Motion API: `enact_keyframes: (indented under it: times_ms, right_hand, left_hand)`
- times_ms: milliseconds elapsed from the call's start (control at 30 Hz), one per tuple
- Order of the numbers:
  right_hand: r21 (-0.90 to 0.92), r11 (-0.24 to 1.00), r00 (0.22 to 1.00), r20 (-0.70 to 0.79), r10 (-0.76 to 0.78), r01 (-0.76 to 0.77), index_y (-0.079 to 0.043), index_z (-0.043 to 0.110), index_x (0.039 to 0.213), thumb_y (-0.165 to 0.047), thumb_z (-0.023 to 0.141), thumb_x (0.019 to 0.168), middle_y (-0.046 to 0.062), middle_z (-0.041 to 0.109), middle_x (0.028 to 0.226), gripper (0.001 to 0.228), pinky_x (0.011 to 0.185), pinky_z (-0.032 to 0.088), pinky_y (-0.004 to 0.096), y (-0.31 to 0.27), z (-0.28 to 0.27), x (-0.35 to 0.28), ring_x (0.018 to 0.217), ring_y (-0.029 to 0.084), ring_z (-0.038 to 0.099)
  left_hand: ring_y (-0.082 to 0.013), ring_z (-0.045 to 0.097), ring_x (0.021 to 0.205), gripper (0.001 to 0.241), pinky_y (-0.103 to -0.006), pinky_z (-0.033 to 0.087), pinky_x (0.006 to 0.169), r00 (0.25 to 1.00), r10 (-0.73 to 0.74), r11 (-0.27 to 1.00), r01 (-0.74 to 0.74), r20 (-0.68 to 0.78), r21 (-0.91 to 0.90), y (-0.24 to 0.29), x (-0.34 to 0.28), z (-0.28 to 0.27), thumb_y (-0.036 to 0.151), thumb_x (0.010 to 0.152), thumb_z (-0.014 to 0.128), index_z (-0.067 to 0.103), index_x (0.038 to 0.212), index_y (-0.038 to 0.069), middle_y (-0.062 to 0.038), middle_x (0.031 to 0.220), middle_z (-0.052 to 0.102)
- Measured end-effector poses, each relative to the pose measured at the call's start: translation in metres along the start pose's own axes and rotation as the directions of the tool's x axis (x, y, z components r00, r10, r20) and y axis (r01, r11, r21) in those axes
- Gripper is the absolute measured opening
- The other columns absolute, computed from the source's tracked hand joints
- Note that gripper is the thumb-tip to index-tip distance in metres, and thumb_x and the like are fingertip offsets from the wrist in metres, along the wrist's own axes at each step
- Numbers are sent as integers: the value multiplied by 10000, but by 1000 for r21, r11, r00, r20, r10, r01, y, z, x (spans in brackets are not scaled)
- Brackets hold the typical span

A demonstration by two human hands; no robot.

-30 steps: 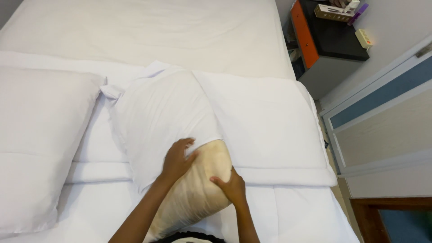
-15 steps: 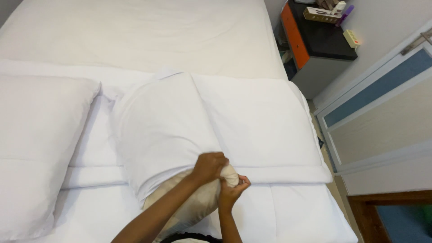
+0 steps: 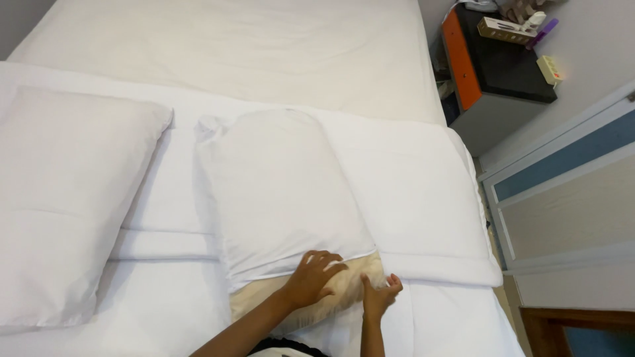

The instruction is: The person places a pillowcase on a bed and inserts a pillow into it. They repeatedly adjust, pull, and smooth the fabric to fit the pillowcase around the pillow, then flip and arrange the finished pillow on the bed.

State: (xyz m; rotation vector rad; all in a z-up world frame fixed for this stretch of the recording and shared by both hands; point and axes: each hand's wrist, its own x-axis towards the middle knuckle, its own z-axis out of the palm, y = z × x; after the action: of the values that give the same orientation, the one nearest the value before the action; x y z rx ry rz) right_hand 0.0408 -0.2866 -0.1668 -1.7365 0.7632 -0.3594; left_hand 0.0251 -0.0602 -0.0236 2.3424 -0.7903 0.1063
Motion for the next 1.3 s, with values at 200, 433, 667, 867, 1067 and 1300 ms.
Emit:
enact_keyframes:
  times_ms: [200,433,667,867,1067,1300]
  right_hand:
    - [-394,919,748,618,242,28,-46,754,1017,-498,725,854,132,752,771,481,622,586,360,73,-41,-36,656,219,706]
    - [-474,869,332,849,410,139,-90,779,1001,-640,674,852,52,769,761,579,605,531,326,46,14,-97,640,144,690]
    - [-496,486,586,809,-44,720,-94,735,1059,-432,778,831,46,752,922,411,764,539,327,-130,-41,-125,891,198,698]
    - [28,522,379,655,-654,852,35,432,1457,-232,819,673,277,447,1455,915,1061,395,472,-178,-72,-166,1359,435,427]
    - [-164,316,355,353,-866,935,-32,506,1410,-172,760,782,206,515,1425,691,1072,331,538,-150,-4,-162,1372,389,457]
    - [9,295,285,229,-931,955,-95,615,1269,-220,774,813,106,638,1292,499,1050,360,489,-150,49,-144,1269,294,575]
  left_hand:
    - [-436,269,1394,1055,-622,217,1123,712,-553,776,629,-432,44,-112,-153,25,489,627,867,397,1487,99,-220,1572,264]
    - [-349,741,935,542,-444,574,824,227,-959,283,790,-170,-544,-113,-153,28,450,967,656,502,1273,30,-260,1034,743]
    - [-134,706,771,381,-281,577,671,598,-636,726,250,-488,-640,-57,-56,-47,193,826,880,632,1025,-17,-109,870,768]
    - [-102,695,766,288,-256,568,682,674,-611,700,216,-415,-680,-41,-8,-58,196,895,800,756,1131,36,-69,884,783]
    - [-246,538,621,389,-377,461,628,593,-638,758,366,-492,-540,-26,-6,-41,352,1114,421,572,945,36,-132,694,572]
    - [-284,582,642,310,-396,470,648,645,-655,719,371,-395,-587,30,-57,-51,344,1085,390,505,1002,69,-154,707,581]
